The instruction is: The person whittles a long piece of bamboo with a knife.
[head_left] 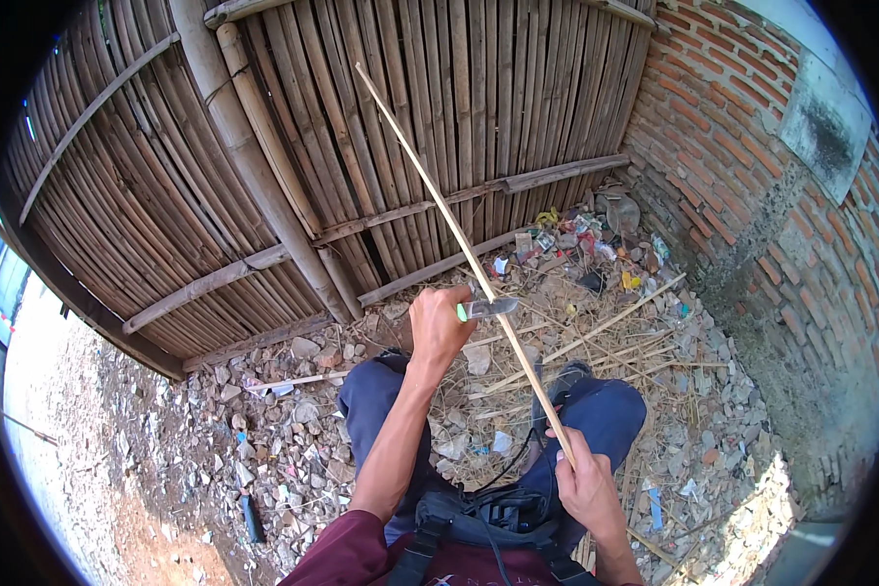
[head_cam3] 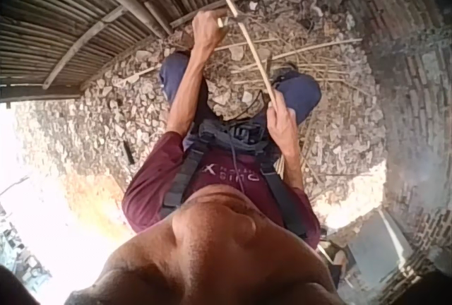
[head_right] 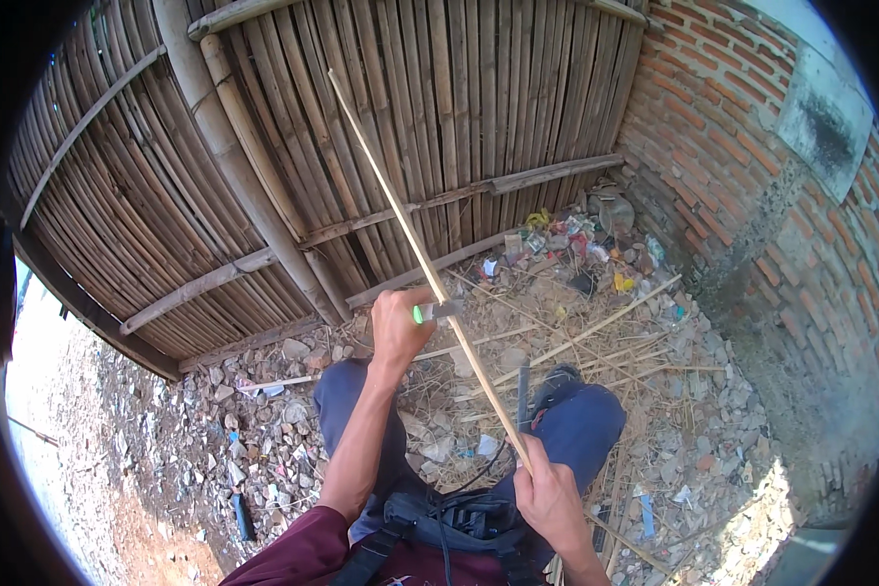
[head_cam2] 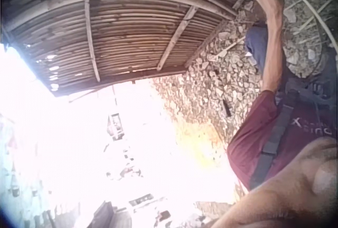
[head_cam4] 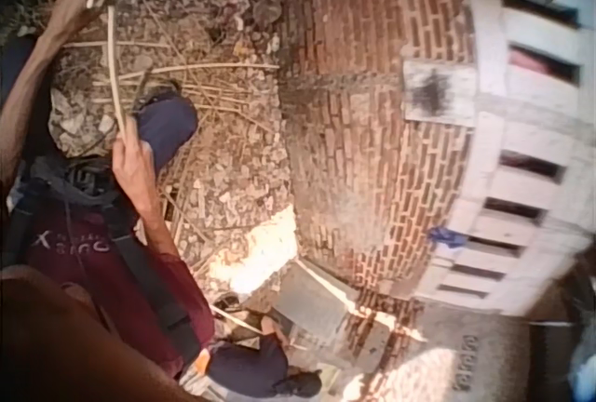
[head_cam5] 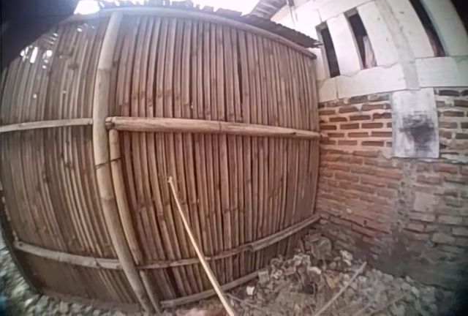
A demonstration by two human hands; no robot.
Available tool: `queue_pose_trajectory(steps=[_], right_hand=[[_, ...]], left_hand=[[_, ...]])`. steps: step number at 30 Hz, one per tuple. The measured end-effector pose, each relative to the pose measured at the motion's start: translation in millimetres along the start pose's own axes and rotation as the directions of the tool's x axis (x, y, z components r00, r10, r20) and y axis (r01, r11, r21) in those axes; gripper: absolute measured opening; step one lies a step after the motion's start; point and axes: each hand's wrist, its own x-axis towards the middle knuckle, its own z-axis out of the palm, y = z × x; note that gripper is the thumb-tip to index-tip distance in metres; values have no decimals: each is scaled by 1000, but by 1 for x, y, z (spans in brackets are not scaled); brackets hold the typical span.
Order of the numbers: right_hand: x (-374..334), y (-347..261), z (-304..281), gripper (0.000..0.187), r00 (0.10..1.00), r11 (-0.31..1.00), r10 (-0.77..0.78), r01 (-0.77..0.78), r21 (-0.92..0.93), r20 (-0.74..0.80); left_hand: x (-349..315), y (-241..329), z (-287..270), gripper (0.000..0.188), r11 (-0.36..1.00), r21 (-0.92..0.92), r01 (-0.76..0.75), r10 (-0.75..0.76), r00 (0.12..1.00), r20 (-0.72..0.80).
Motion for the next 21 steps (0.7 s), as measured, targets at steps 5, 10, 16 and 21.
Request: queue_pose_trajectory(steps=[5, 10, 16, 21], right_hand=[[0, -3, 0, 35, 1000, 999, 8, -8, 34, -2], [1, -11, -2, 34, 1000, 997, 27, -28, 69, 7], [-5, -9, 0, 34, 998, 996, 56, -56, 66, 5], [-19, -20, -6, 37, 988, 992, 110, -115, 45, 104]], left_hand=[[6, 5, -1, 13, 1000, -4, 1, -1, 1000, 1], [14, 11, -5, 12, 1000, -22, 9, -10, 999, -31], [10, 11, 1, 12, 1000, 6, 28, -28, 1000, -9], [33, -32, -11, 16, 980, -64, 191, -199, 962, -185]])
